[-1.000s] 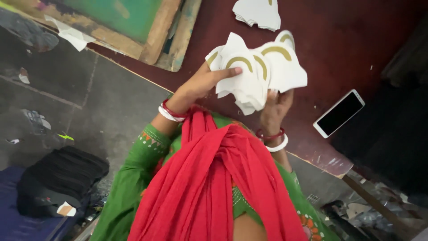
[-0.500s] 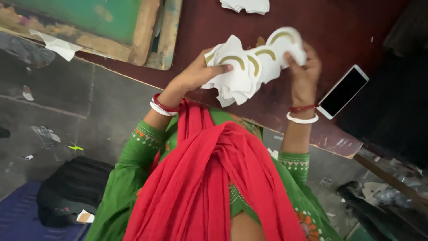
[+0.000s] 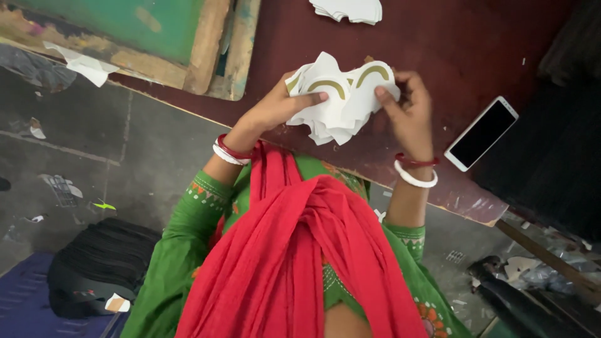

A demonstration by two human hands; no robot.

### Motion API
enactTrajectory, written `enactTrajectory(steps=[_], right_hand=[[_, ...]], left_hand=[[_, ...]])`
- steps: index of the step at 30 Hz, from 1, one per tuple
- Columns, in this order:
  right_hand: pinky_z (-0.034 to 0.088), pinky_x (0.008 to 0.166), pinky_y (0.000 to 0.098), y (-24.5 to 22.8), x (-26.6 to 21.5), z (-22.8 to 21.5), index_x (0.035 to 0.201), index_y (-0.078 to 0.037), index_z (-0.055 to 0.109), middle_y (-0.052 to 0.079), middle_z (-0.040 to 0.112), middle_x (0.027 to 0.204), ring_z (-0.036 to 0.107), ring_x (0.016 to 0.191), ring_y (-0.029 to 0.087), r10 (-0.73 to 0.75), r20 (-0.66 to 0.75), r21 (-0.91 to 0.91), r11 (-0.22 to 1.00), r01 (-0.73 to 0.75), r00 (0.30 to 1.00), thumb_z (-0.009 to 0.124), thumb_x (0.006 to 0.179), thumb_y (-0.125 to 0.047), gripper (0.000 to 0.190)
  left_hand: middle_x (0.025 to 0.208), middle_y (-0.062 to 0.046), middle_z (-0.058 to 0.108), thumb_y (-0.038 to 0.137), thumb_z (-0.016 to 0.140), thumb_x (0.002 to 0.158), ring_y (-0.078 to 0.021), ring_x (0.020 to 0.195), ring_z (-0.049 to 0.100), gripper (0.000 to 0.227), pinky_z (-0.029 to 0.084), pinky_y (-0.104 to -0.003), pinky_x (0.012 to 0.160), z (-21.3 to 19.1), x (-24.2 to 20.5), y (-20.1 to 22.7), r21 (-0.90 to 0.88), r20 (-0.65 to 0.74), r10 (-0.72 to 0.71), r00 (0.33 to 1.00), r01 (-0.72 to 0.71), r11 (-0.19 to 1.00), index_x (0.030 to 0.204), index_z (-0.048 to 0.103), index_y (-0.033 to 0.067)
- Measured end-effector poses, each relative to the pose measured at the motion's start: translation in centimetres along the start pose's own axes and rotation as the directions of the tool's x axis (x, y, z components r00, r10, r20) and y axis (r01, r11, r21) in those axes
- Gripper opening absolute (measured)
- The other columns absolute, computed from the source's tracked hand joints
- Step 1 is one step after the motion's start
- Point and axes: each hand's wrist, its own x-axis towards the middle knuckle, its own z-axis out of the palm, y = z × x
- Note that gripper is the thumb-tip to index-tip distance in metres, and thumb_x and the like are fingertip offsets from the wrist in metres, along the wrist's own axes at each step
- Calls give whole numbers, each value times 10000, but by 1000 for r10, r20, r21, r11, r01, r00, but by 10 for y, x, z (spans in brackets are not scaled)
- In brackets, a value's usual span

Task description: The person sorts and stacks white paper cutouts with gold crescent designs on a wooden workbench. They pick up the cutouts from a pile, align them, and place them into a neat stack on a tray.

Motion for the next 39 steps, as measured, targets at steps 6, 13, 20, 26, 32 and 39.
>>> enactTrajectory(steps=[6, 13, 20, 26, 32, 39], right_hand=[[520, 879, 281, -29, -7, -9, 1184, 6, 682, 72, 619, 1134, 598, 1025, 133, -304, -205, -463, 868, 181, 930, 815, 1029, -48, 211], [584, 926, 294, -43, -14, -61, 1215, 6, 637, 73, 716, 1135, 696, 1032, 148, -314, -499, -283, 940, 190, 808, 771, 1087, -74, 202], [525, 805, 295, -27, -11, 45, 1224, -14, 639, 54, 658, 1092, 623, 975, 163, -44, -73, -309, 951, 19, 996, 754, 1027, -149, 265], [486, 963, 462, -16, -6, 86, 1234, -36, 629, 172, 617, 1184, 594, 1140, 374, -386, 15, -725, 631, 276, 922, 723, 1016, -150, 263], [482, 933, 483, -1, -34, 83, 1275, -39, 634, 162, 605, 1099, 590, 1056, 368, -346, 43, -757, 601, 256, 937, 706, 997, -85, 290], [549, 898, 340, 20, -54, 64, 1293, -37, 539, 108, 666, 1194, 654, 1049, 178, 107, -176, 119, 989, -87, 979, 664, 1069, -115, 268]], left_hand=[[1216, -41, 724, 130, 718, 991, -106, 1121, 645, 398, 533, -289, 998, 8, 8, -11, 42, -48, 20, 999, -17, 999, 1355, 606, 14], [1190, -68, 738, 122, 734, 976, -128, 1066, 699, 372, 591, -306, 931, -8, 7, -14, -112, -127, 2, 992, -16, 994, 1309, 632, -7], [1150, -61, 724, 342, 640, 1033, -139, 1037, 699, 419, 594, -311, 880, -1, 19, -25, -200, -185, -64, 981, 26, 980, 1279, 633, 2], [1162, -84, 732, 403, 568, 1053, -157, 1036, 706, 472, 589, -320, 885, -4, 23, -50, -240, -236, -98, 967, 40, 970, 1280, 635, -5], [1220, -98, 717, 419, 597, 1019, -175, 1094, 699, 519, 578, -335, 935, -8, 27, -66, -264, -314, -152, 937, 67, 962, 1327, 600, 0], [1267, -101, 693, 515, 575, 982, -189, 1144, 677, 641, 528, -332, 993, -4, 20, -67, -242, -433, -281, 857, 190, 951, 1398, 539, 28]])
